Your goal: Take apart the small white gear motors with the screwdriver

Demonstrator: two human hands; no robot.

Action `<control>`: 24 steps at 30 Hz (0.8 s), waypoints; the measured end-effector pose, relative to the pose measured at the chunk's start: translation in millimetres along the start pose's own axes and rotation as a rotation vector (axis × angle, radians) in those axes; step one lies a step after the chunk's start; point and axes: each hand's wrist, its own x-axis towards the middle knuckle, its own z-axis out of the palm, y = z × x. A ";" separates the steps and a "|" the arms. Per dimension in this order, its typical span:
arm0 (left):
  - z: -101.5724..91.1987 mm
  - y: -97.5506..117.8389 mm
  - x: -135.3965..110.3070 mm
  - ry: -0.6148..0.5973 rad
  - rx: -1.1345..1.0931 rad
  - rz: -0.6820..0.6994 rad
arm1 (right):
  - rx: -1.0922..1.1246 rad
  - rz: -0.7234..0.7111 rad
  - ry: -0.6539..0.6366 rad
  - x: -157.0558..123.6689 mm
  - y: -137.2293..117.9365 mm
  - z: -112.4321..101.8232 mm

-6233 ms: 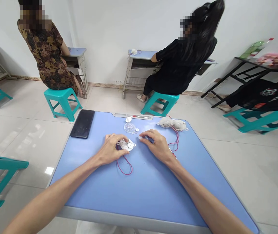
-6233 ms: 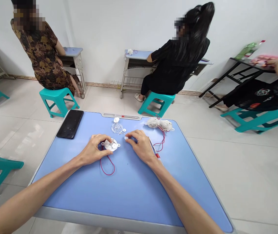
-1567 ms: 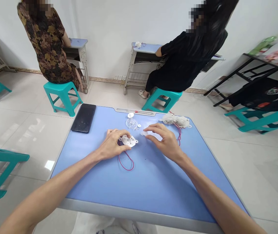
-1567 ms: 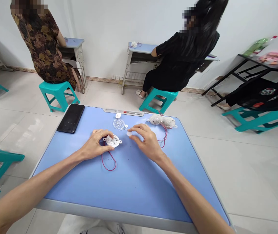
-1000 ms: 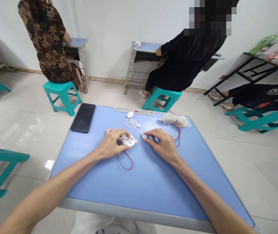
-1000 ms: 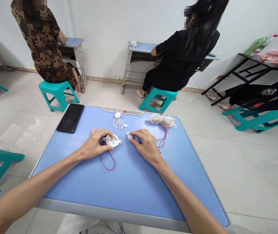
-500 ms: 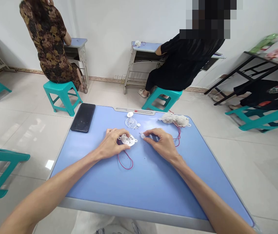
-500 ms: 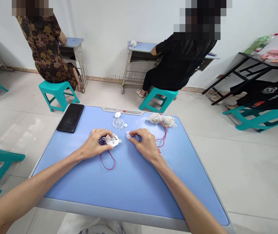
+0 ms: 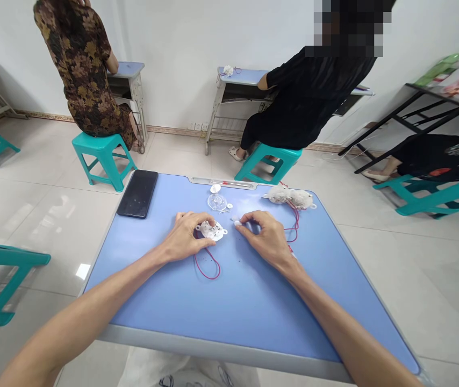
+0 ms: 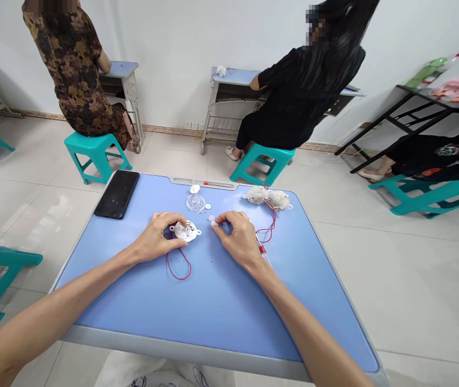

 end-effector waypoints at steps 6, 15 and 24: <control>-0.1 0.1 -0.3 0.002 0.001 -0.001 | -0.001 -0.019 -0.002 0.7 0.9 -1.3; 0.4 -0.3 -0.8 -0.005 0.018 0.009 | 0.047 -0.205 0.024 -5.1 -38.8 -16.5; 1.6 -2.2 -0.7 0.008 0.011 0.034 | -0.008 -0.335 -0.081 -3.7 -51.1 -5.6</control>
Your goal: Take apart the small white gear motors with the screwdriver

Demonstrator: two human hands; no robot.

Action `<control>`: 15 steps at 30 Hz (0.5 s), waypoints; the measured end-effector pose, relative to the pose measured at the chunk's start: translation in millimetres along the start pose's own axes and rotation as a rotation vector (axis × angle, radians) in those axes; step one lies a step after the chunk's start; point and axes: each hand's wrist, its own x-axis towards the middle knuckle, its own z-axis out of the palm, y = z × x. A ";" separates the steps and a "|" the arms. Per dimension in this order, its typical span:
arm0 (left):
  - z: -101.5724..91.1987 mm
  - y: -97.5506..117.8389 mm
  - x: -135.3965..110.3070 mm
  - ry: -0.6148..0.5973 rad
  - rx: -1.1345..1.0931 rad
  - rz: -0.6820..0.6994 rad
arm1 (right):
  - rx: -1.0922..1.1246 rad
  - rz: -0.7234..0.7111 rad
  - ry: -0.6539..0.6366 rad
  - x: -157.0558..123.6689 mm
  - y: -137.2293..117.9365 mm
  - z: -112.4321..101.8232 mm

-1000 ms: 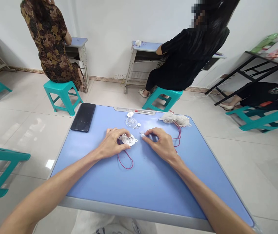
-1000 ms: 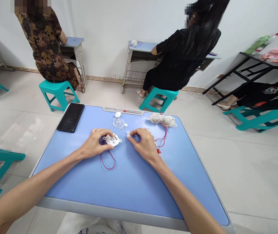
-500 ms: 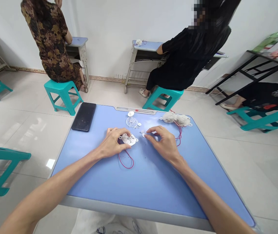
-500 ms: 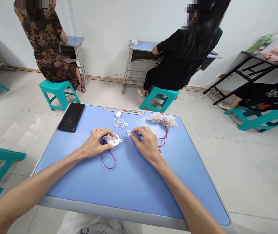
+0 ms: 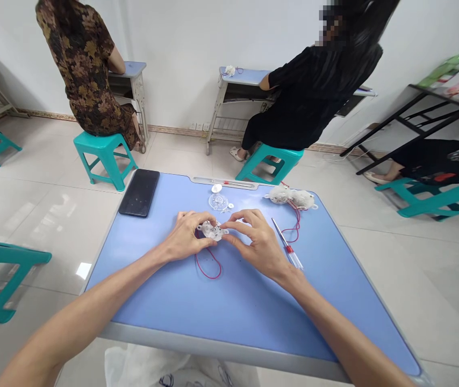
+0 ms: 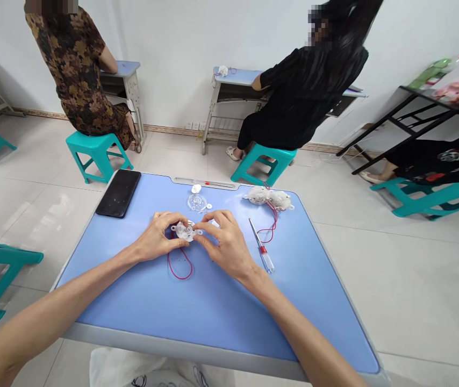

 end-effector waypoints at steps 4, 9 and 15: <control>-0.3 1.1 -0.6 -0.005 0.000 0.000 | -0.023 -0.034 -0.036 2.3 1.8 -1.5; -0.3 1.6 -1.2 -0.004 -0.005 -0.004 | -0.083 -0.078 -0.063 2.4 2.6 -0.1; -0.9 1.3 -0.7 -0.010 0.007 -0.006 | -0.079 -0.122 -0.064 3.1 5.3 3.1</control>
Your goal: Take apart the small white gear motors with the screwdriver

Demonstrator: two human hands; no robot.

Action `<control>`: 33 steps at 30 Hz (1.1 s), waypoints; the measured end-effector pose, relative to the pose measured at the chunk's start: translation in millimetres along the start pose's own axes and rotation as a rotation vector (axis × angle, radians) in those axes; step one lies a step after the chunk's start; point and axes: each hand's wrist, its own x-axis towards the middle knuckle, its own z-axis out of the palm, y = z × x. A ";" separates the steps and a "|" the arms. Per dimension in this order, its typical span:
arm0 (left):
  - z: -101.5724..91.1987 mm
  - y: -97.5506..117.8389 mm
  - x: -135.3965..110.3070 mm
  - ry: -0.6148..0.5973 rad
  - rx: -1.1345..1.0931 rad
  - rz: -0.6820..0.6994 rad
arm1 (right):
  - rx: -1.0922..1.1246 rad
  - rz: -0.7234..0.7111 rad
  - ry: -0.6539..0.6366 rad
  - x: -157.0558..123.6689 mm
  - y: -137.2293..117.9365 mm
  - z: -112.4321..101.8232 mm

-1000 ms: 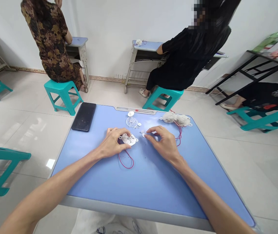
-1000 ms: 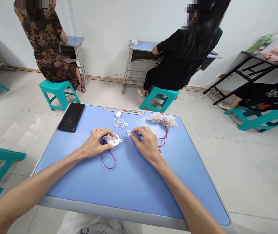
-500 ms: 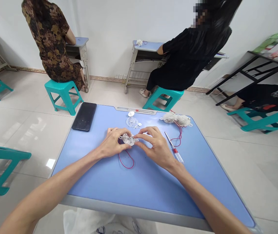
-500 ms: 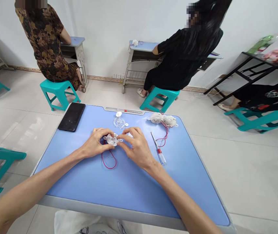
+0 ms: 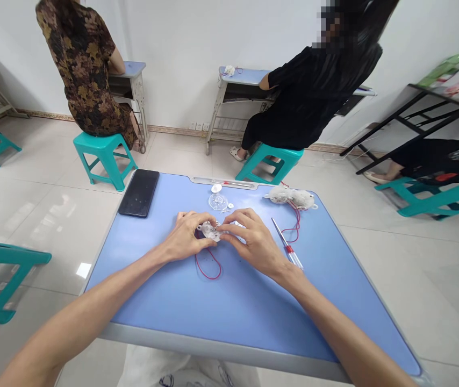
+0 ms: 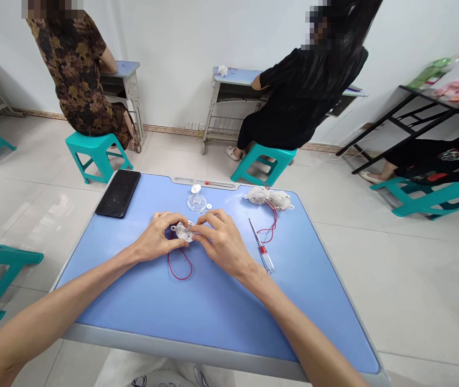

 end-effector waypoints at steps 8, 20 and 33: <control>0.1 0.4 0.5 -0.003 -0.003 -0.002 | -0.005 -0.027 -0.023 -0.4 0.4 0.5; 0.0 0.3 -0.1 -0.002 -0.003 0.003 | 0.025 -0.040 -0.019 -1.7 3.5 0.2; 0.8 -0.3 0.6 -0.005 0.002 -0.003 | 0.025 -0.031 -0.040 1.5 2.4 -1.4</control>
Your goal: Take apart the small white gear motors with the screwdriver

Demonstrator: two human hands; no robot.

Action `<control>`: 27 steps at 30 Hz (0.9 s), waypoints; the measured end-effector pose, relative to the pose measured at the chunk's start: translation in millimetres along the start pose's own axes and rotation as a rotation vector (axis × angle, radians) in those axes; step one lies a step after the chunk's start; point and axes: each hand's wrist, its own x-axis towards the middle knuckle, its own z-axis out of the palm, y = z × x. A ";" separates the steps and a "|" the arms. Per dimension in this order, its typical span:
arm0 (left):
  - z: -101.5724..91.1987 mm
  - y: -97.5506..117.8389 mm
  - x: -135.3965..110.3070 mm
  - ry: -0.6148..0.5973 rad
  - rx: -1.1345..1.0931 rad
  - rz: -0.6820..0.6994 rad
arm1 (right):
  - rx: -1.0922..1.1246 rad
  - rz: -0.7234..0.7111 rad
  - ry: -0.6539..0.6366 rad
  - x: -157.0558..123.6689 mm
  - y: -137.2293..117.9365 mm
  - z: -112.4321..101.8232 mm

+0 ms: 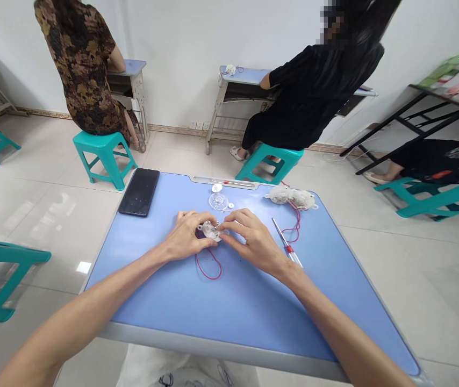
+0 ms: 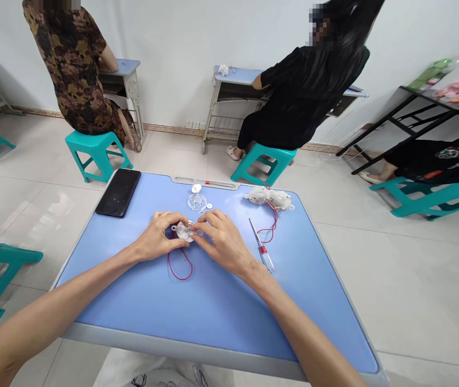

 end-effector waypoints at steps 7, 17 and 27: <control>0.3 -0.8 -0.2 0.002 0.004 -0.005 | -0.031 -0.018 0.023 -0.3 -1.5 0.8; -0.3 0.7 -0.7 -0.001 0.016 -0.017 | 0.058 0.033 0.076 2.5 -5.5 -2.5; -0.7 0.1 -0.9 0.000 0.014 0.006 | 0.027 0.111 0.152 -14.3 12.4 -15.2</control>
